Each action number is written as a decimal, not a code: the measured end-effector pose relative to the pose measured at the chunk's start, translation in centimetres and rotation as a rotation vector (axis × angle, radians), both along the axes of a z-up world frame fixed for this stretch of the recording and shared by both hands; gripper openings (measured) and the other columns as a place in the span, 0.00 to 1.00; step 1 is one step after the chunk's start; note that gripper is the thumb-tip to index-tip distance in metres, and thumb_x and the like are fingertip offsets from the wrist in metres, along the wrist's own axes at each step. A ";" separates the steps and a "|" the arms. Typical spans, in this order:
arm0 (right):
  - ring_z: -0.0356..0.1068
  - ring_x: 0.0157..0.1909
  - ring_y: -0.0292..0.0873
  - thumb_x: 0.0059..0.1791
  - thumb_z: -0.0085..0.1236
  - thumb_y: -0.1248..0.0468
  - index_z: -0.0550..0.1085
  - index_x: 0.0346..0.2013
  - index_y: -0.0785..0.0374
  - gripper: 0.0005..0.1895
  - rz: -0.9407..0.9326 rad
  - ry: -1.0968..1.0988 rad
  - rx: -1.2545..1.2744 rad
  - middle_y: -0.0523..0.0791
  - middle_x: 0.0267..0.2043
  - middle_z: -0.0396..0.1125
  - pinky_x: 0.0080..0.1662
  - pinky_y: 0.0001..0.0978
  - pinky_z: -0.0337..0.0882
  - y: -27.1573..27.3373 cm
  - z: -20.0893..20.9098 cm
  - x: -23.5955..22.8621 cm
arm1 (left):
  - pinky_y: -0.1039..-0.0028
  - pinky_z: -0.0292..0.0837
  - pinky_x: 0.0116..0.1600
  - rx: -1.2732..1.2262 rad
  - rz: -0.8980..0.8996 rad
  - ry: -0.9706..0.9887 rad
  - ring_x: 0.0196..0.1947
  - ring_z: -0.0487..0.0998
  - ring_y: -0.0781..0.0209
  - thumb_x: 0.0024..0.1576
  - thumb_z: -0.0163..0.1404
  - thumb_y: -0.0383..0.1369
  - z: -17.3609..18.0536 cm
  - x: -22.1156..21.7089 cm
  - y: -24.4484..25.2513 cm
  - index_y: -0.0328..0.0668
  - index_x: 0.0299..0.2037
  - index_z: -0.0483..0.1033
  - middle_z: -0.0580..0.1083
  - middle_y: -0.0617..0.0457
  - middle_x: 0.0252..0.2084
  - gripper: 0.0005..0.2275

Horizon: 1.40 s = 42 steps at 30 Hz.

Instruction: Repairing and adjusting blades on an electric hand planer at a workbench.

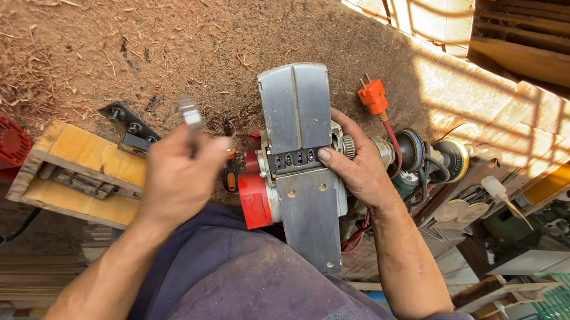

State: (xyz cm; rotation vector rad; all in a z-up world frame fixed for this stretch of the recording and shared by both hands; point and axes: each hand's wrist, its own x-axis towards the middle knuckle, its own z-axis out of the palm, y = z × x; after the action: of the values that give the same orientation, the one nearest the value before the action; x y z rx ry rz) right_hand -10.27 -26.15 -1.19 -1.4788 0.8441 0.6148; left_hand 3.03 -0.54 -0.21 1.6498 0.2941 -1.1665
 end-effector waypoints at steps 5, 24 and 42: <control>0.71 0.54 0.47 0.45 0.56 0.59 0.62 0.68 0.65 0.36 0.070 0.002 0.018 0.54 0.59 0.70 0.56 0.36 0.70 -0.4 0.9 1.3 | 0.55 0.83 0.69 -0.388 -0.026 -0.357 0.64 0.79 0.50 0.66 0.38 0.29 6.7 1.9 1.6 0.42 0.63 0.69 0.75 0.45 0.62 0.17; 0.60 0.68 0.68 0.49 0.62 0.50 0.64 0.69 0.66 0.38 0.150 -0.104 -0.078 0.66 0.63 0.63 0.67 0.60 0.58 -0.9 -0.9 -0.5 | 0.55 0.82 0.37 -0.470 -0.333 -0.989 0.36 0.84 0.35 0.61 0.53 0.27 8.9 0.9 -7.3 0.25 0.43 0.77 0.79 0.35 0.36 0.08; 0.64 0.65 0.65 0.47 0.64 0.50 0.67 0.67 0.62 0.37 0.109 -0.097 -0.117 0.64 0.59 0.68 0.64 0.57 0.64 -0.1 -1.6 -0.5 | 0.58 0.81 0.32 -0.432 -0.292 -0.954 0.31 0.84 0.38 0.60 0.52 0.25 6.4 -0.7 -6.4 0.24 0.48 0.79 0.80 0.35 0.34 0.11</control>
State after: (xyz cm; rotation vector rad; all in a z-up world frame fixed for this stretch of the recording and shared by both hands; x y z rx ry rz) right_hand -10.80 -26.23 -2.83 -1.6563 0.7387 0.5770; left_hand 2.32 -6.94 6.19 1.6865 -0.7676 -0.4727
